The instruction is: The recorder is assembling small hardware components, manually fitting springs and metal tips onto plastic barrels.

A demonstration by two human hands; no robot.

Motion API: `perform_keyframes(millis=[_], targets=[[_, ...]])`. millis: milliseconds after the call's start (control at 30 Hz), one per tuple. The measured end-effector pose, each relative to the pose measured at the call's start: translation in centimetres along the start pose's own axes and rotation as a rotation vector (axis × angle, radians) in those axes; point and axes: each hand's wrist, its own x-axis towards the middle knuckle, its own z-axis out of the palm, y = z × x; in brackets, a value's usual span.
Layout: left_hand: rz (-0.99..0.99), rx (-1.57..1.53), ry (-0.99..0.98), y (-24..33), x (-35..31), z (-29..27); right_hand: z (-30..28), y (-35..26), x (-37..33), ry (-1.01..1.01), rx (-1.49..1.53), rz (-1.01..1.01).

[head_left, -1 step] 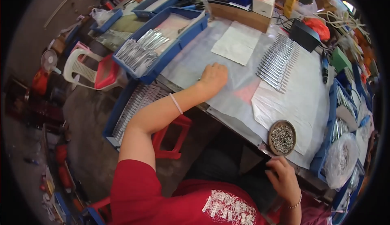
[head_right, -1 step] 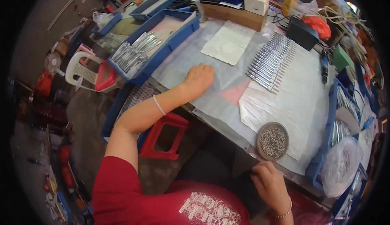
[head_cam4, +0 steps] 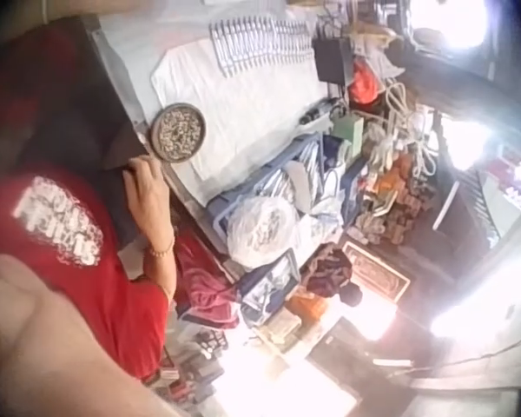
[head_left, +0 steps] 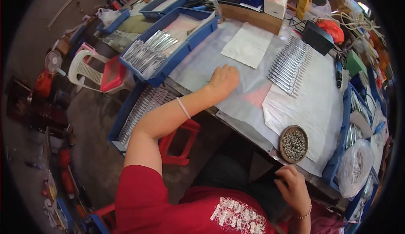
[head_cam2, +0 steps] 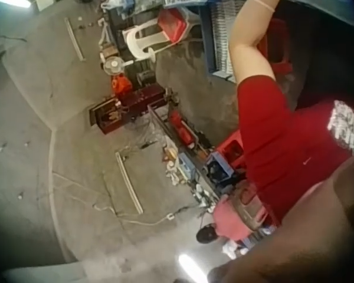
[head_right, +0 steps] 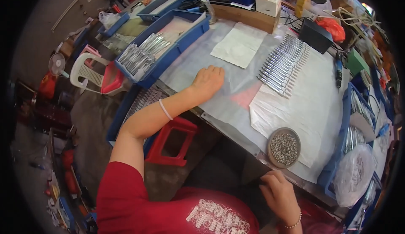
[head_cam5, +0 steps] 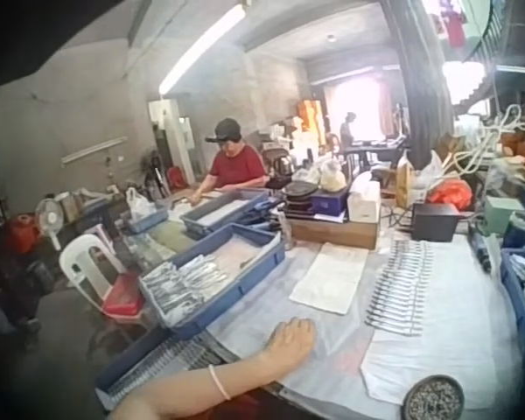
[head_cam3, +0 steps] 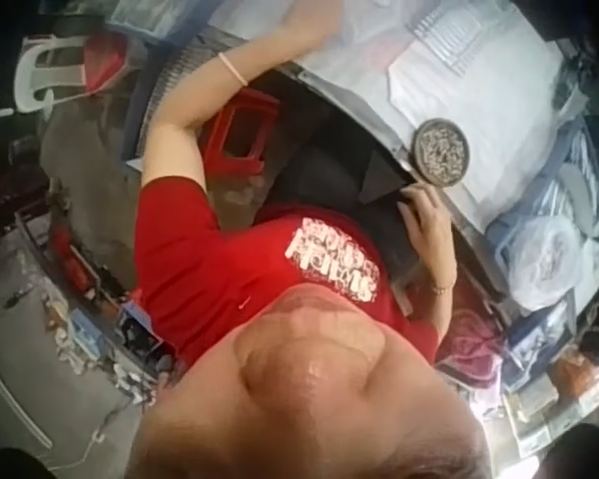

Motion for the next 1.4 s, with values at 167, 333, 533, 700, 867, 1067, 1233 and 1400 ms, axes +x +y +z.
perform_keyframes(millis=[167, 333, 533, 700, 867, 1067, 1233, 1400], targets=[[-0.096, -0.908, 0.281, 3.8, -1.3, -9.3, 2.0, 1.4, -0.4, 0.013, 0.28, -0.014], [-0.432, -2.272, -0.04, 11.5, -5.7, -15.0, 4.7, 2.0, 0.6, 0.303, 1.241, 0.146], [-0.66, -2.497, -0.281, 17.9, -9.5, -12.4, 4.5, 2.6, 0.4, 0.571, 1.26, -0.053], [-0.432, -2.116, -0.58, 18.6, -10.9, -12.9, 3.2, 3.0, -0.8, 0.243, 1.084, 0.206], [-0.458, -2.099, -0.762, 18.3, -11.8, -13.1, 4.5, 3.2, -1.5, 0.299, 1.108, 0.251], [-0.524, -2.287, -0.93, 18.6, -12.2, -13.6, 4.6, 3.1, -1.5, 0.244, 1.253, 0.337], [-0.499, -2.34, -0.969, 18.5, -12.3, -13.1, 4.9, 3.2, -1.3, 0.225, 1.235, 0.373], [-0.535, -2.406, -0.989, 18.4, -12.0, -12.6, 4.8, 3.2, -0.6, 0.225, 1.221, 0.392]])
